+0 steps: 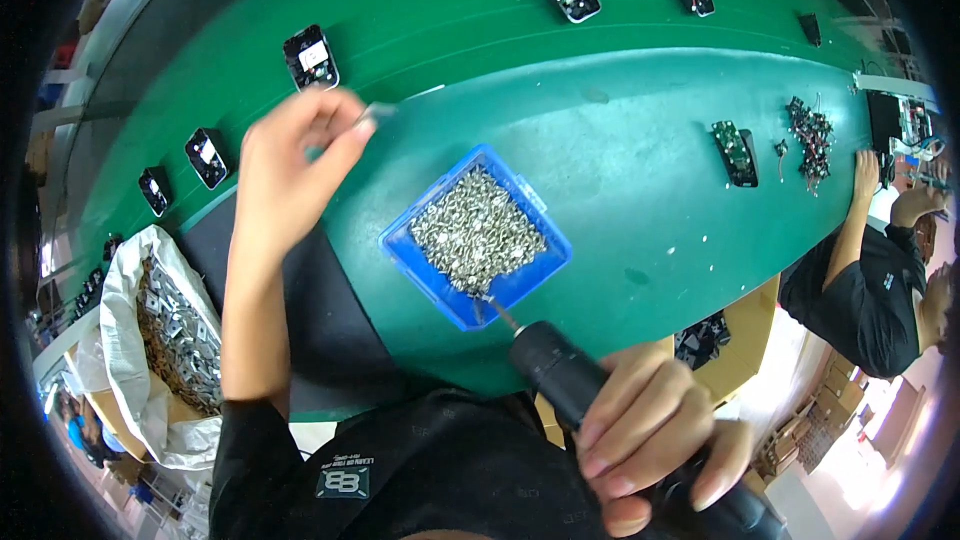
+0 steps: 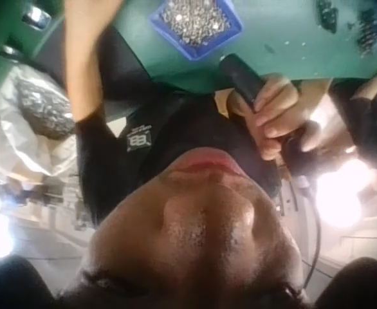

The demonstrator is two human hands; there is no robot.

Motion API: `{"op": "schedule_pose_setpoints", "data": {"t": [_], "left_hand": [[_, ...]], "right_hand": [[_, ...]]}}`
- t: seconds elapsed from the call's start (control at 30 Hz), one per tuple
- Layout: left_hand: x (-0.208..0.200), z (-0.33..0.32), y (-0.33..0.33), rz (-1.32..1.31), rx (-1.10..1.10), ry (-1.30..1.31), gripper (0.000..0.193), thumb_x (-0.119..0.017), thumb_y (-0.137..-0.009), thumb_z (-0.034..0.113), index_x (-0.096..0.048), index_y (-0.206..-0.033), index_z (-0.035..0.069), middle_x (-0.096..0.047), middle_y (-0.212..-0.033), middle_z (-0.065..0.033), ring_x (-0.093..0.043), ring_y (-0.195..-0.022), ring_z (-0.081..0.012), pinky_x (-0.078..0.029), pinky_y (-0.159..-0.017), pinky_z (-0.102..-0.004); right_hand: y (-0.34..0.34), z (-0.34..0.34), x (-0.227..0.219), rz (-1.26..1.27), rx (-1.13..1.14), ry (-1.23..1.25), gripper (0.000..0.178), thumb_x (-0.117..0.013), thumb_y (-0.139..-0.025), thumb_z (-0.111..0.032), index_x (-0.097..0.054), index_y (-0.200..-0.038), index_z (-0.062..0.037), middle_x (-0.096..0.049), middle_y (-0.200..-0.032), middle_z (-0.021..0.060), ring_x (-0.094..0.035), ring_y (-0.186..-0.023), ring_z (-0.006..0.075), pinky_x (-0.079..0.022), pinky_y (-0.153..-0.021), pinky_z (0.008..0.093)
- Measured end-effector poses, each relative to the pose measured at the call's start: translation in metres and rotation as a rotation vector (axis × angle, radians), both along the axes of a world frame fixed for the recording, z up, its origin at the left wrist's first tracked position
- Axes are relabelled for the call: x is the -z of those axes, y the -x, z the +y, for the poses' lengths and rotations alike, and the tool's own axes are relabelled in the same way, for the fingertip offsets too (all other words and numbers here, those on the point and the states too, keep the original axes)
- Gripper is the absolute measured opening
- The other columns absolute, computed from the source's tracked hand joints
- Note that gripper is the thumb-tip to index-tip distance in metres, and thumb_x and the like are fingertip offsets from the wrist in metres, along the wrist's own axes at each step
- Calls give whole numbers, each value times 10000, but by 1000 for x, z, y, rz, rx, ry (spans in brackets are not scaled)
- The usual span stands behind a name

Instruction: The person assembles electronic components by securing metal brackets and PCB assemblies to an electronic housing with screws, using an electric screwdriver at a factory workbench.

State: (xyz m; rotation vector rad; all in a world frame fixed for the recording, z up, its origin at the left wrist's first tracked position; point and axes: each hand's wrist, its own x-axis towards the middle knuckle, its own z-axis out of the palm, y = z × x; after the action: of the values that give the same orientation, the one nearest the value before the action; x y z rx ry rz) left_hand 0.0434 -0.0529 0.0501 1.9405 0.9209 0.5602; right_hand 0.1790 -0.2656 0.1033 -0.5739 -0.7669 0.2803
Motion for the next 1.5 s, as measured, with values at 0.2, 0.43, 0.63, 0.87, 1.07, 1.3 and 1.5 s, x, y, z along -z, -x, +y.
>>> {"op": "schedule_pose_setpoints", "data": {"t": [0.2, 0.43, 0.63, 0.87, 1.07, 1.3, 1.5], "left_hand": [[3, 53, -122, 11, 135, -268, 214, -680, -795, 201, -645, -884, 10, -657, -956, -102, -618, -705, -155, -508, -650, -304], [36, 82, -185, -10, 218, -514, 196, -666, -797, 193, -626, -884, 22, -662, -1043, -109, -643, -799, -265, -517, -731, -344], [44, 68, -191, 94, 277, -582, 133, -628, -833, 152, -617, -879, 28, -656, -1055, -82, -625, -922, -295, -511, -801, -367], [57, 71, -182, -82, 280, -862, 128, -617, -851, 160, -623, -889, 38, -661, -1067, -77, -637, -962, -267, -524, -830, -354], [51, 83, -170, -120, 286, -684, 147, -657, -825, 136, -640, -934, 39, -671, -1051, -89, -653, -959, -241, -539, -808, -333], [41, 89, -144, -55, 113, -429, 145, -657, -835, 103, -629, -942, 9, -682, -1011, -86, -678, -841, -198, -548, -750, -293], [41, 85, -142, -520, 53, 205, 176, -609, -864, 76, -533, -1000, -7, -652, -919, -135, -665, -766, -166, -546, -658, -280]], "right_hand": [[-12, 1, 8, -139, -13, -95, 456, -756, -759, -110, -474, -1118, -97, -617, -735, 1, -622, -608, 99, -531, -566, 178], [-39, 0, 19, -215, -199, -130, 403, -708, -806, -47, -469, -1130, -68, -652, -781, 48, -659, -668, 137, -569, -607, 223], [-55, 0, 23, -262, -301, -176, 387, -686, -822, -36, -468, -1140, -59, -662, -805, 77, -667, -688, 163, -575, -629, 251], [-58, -1, 26, -290, -338, -127, 429, -707, -817, -63, -451, -1162, -65, -659, -821, 78, -671, -702, 166, -572, -634, 250], [-52, 0, 23, -263, -340, -89, 439, -716, -816, -91, -445, -1162, -71, -655, -808, 57, -666, -683, 144, -566, -630, 236], [-42, -5, 12, -220, -278, -21, 470, -737, -797, -132, -443, -1160, -81, -644, -786, 34, -650, -650, 117, -548, -593, 207], [-50, -10, 9, -239, -256, 27, 477, -730, -798, -136, -434, -1169, -90, -628, -787, 26, -638, -646, 113, -539, -570, 210]]}}
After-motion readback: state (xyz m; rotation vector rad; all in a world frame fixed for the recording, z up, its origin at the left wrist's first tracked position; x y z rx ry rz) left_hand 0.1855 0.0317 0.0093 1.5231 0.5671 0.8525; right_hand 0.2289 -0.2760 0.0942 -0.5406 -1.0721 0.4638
